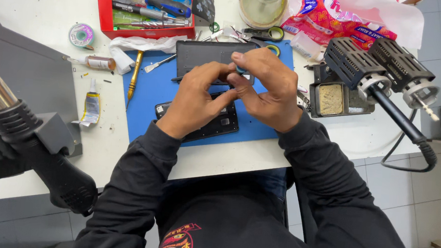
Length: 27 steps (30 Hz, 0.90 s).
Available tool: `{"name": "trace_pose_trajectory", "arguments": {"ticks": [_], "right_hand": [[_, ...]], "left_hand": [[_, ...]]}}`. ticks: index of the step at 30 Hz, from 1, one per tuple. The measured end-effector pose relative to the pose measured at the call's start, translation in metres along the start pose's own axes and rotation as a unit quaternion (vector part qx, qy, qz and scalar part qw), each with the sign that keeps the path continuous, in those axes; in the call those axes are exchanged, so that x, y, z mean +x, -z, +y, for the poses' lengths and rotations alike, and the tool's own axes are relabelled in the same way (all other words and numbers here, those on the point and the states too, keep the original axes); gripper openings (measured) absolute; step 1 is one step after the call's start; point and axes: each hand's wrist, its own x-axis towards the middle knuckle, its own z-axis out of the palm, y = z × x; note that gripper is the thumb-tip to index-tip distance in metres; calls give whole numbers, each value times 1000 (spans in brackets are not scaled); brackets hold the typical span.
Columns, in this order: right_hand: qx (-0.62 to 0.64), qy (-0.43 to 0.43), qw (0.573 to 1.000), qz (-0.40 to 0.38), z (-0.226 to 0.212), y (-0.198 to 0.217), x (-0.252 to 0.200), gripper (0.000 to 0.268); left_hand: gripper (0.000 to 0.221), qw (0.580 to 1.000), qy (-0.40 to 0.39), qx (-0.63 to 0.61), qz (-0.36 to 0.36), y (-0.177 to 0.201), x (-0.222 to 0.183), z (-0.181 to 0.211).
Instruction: The person removes the back cover of a smartphone and uses a screwdriver to unscrew and remove several small screws from the internal frame. The person then uses a small brush to clean the interior of the phone.
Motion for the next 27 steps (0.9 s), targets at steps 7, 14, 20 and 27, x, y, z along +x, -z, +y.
{"name": "trace_pose_trajectory", "arguments": {"ticks": [7,14,20,27], "right_hand": [[-22,-1,1000,13,-3,-5,-11,40],[-2,2,1000,20,-12,-11,-9,35],[2,-19,1000,17,-9,-12,-11,40],[2,-21,999,30,-4,-18,-22,54]], "left_hand": [[4,1000,8,-7,-8,-9,-12,-1],[14,998,-30,40,-42,1,-11,7],[16,997,18,17,-68,-4,-15,4],[5,998,19,52,-37,-3,-14,6]]}}
